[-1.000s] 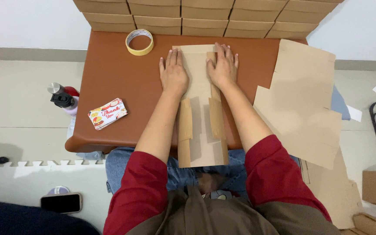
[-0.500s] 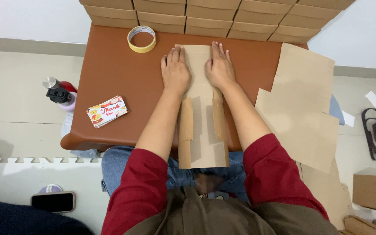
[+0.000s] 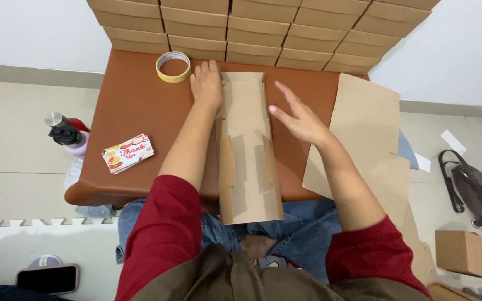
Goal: The person assembles a flat cardboard box by folding the sides and securing the tabs. They then place a small packet of thank you notes inside the box and close the lid.
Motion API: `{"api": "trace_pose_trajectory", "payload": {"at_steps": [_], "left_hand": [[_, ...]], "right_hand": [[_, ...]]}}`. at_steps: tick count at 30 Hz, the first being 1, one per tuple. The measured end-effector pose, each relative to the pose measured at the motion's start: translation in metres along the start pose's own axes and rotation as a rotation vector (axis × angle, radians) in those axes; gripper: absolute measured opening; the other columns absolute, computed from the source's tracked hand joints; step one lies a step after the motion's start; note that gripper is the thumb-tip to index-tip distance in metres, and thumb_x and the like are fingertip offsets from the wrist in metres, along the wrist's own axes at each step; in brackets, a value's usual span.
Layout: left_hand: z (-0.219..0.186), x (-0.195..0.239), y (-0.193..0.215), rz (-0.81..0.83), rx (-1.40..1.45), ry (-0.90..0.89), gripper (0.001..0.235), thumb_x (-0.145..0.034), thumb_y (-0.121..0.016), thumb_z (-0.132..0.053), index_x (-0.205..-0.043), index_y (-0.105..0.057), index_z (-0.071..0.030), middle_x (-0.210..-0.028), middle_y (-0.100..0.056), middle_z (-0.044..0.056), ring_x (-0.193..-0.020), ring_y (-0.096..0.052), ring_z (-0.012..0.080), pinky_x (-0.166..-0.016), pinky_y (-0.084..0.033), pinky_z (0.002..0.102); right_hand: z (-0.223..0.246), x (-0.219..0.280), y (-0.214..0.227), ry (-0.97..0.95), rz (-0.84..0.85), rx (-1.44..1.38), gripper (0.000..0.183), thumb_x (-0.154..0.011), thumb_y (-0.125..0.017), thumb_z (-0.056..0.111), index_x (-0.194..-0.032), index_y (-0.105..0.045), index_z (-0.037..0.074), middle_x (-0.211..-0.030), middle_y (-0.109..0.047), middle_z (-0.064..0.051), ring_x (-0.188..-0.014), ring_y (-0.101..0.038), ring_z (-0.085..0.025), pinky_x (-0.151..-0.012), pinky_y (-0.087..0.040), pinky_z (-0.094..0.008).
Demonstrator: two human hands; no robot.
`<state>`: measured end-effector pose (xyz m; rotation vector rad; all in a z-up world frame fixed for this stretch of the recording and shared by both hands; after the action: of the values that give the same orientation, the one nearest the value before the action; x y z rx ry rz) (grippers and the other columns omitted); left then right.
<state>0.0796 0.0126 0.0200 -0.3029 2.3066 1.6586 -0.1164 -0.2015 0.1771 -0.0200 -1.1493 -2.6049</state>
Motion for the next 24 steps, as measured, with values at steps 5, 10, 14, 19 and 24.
{"api": "trace_pose_trajectory", "payload": {"at_steps": [5,10,14,19,24], "left_hand": [[0.023,0.003,0.057,0.036,0.061,-0.071,0.039,-0.082,-0.084,-0.02,-0.107,-0.055,-0.01,-0.101,-0.066,0.014,-0.097,-0.07,0.0387,-0.083,-0.053,0.054],[0.068,0.037,0.149,-0.011,0.119,0.013,0.032,-0.085,-0.084,-0.017,-0.102,-0.059,-0.01,-0.097,-0.066,0.014,-0.094,-0.071,0.0423,-0.079,-0.056,0.057],[0.104,0.11,0.215,-0.076,0.172,0.124,0.029,-0.088,-0.088,-0.02,-0.102,-0.063,-0.011,-0.092,-0.068,0.013,-0.089,-0.07,0.0447,-0.073,-0.054,0.056],[0.098,0.206,0.262,-0.141,0.304,0.24,0.043,-0.091,-0.085,-0.009,-0.123,-0.056,-0.008,-0.091,-0.065,0.018,-0.083,-0.07,0.043,-0.074,-0.052,0.052],[0.09,0.26,0.255,-0.271,0.327,0.327,0.041,-0.092,-0.083,-0.002,-0.125,-0.06,-0.006,-0.086,-0.061,0.014,-0.074,-0.069,0.0332,-0.07,-0.054,0.042]], "right_hand": [[0.025,0.111,0.008,0.178,-0.078,-0.124,0.051,-0.097,-0.06,0.019,-0.145,-0.05,0.002,-0.149,-0.044,-0.032,-0.132,-0.048,-0.051,-0.108,-0.038,-0.062],[-0.011,0.164,-0.003,0.183,-0.25,-0.111,0.042,-0.094,-0.066,0.013,-0.135,-0.061,0.005,-0.141,-0.055,-0.024,-0.125,-0.058,-0.044,-0.102,-0.046,-0.056],[-0.037,0.179,-0.01,0.112,-0.37,-0.107,0.037,-0.094,-0.067,0.012,-0.131,-0.065,0.007,-0.134,-0.06,-0.02,-0.123,-0.06,-0.038,-0.102,-0.047,-0.051],[-0.047,0.178,-0.031,0.076,-0.37,-0.062,0.039,-0.092,-0.073,0.02,-0.129,-0.067,0.008,-0.126,-0.064,-0.018,-0.11,-0.065,-0.038,-0.095,-0.049,-0.05],[-0.074,0.163,-0.069,0.122,-0.396,0.172,0.036,-0.084,-0.084,0.032,-0.103,-0.07,0.004,-0.11,-0.059,-0.011,-0.104,-0.059,-0.033,-0.097,-0.046,-0.048]]}}
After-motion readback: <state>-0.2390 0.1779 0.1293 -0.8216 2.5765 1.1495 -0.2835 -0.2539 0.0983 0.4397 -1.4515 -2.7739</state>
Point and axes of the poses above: each hand's wrist, its own x-axis away from the middle knuckle, its own y-axis out of the back of the hand, z = x × y, the point moved 3 cm from there along -x, towards the middle knuckle
